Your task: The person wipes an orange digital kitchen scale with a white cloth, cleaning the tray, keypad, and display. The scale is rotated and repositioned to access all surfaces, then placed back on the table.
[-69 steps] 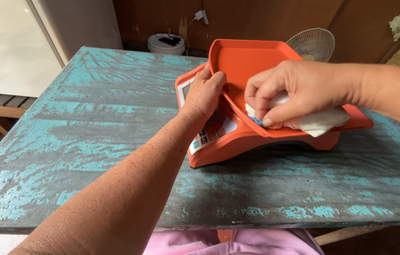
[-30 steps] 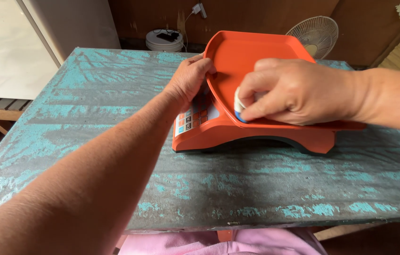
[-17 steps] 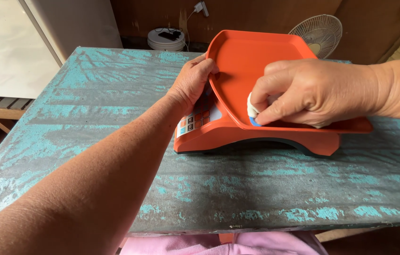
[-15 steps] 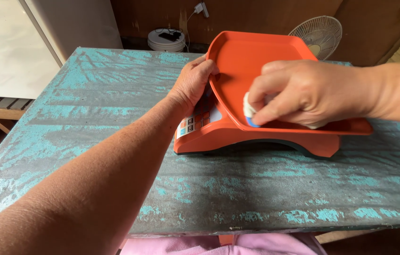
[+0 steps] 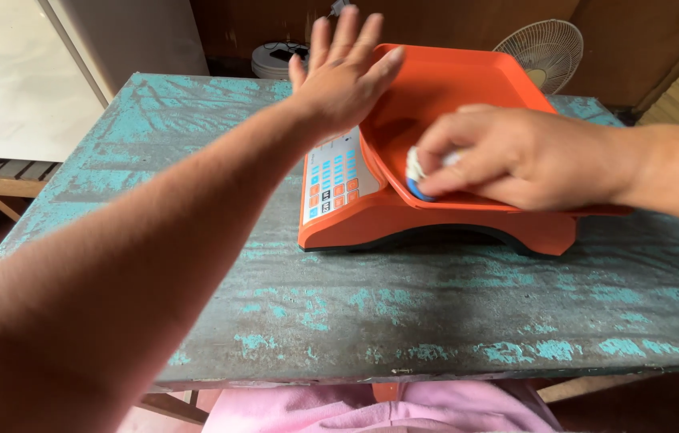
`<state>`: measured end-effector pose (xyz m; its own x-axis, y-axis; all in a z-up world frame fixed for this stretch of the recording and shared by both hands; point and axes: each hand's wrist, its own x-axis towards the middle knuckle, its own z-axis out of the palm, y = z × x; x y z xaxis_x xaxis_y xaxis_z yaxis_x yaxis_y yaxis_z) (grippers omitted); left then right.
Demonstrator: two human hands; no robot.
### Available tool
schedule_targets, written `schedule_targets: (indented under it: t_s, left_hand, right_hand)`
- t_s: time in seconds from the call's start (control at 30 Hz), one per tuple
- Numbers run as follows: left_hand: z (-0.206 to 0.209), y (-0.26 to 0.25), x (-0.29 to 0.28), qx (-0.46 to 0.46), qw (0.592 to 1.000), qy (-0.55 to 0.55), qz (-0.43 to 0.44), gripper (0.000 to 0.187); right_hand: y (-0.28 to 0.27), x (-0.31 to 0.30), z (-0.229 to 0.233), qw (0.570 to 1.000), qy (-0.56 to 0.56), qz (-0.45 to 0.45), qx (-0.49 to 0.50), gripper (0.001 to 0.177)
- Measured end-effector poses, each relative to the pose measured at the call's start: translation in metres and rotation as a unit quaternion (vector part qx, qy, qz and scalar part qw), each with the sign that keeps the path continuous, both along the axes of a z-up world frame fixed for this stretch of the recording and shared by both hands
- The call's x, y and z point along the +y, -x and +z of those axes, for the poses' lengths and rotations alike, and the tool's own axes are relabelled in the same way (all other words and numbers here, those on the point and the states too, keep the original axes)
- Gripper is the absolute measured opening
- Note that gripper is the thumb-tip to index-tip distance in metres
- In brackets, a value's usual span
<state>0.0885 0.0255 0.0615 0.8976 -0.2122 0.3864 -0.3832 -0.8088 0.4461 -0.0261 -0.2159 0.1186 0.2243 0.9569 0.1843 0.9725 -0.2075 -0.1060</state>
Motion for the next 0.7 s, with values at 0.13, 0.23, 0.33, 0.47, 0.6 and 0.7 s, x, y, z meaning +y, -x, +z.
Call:
schedule_targets:
  t_s: [0.13,0.23,0.33,0.47,0.6,0.7]
  left_hand:
    - [0.011,-0.011,-0.015,0.057,0.991,-0.117,-0.01,0.084]
    - [0.008,-0.015,-0.02,0.061,0.99,-0.127,-0.006,0.084]
    - [0.007,-0.015,-0.016,0.068,0.992,-0.104,0.007,0.082]
    - [0.007,-0.016,-0.015,0.079,0.994,-0.074,0.021,0.081]
    - [0.001,-0.017,-0.015,0.075,0.993,-0.086,0.005,0.077]
    - [-0.002,-0.019,-0.014,0.071,0.997,-0.022,0.012,0.084]
  right_hand:
    - [0.001,-0.001,-0.002,1.0,-0.01,-0.008,-0.017,0.034]
    - [-0.022,0.013,-0.009,0.997,-0.034,-0.006,-0.063,0.033]
    - [-0.044,0.031,-0.014,0.995,-0.054,-0.067,-0.053,0.028]
    - [-0.049,0.038,-0.013,0.991,-0.045,-0.125,-0.023,0.024]
    - [-0.018,0.018,-0.01,0.998,-0.043,-0.005,-0.045,0.03]
    - [0.006,-0.003,-0.008,0.999,-0.022,-0.039,0.012,0.032]
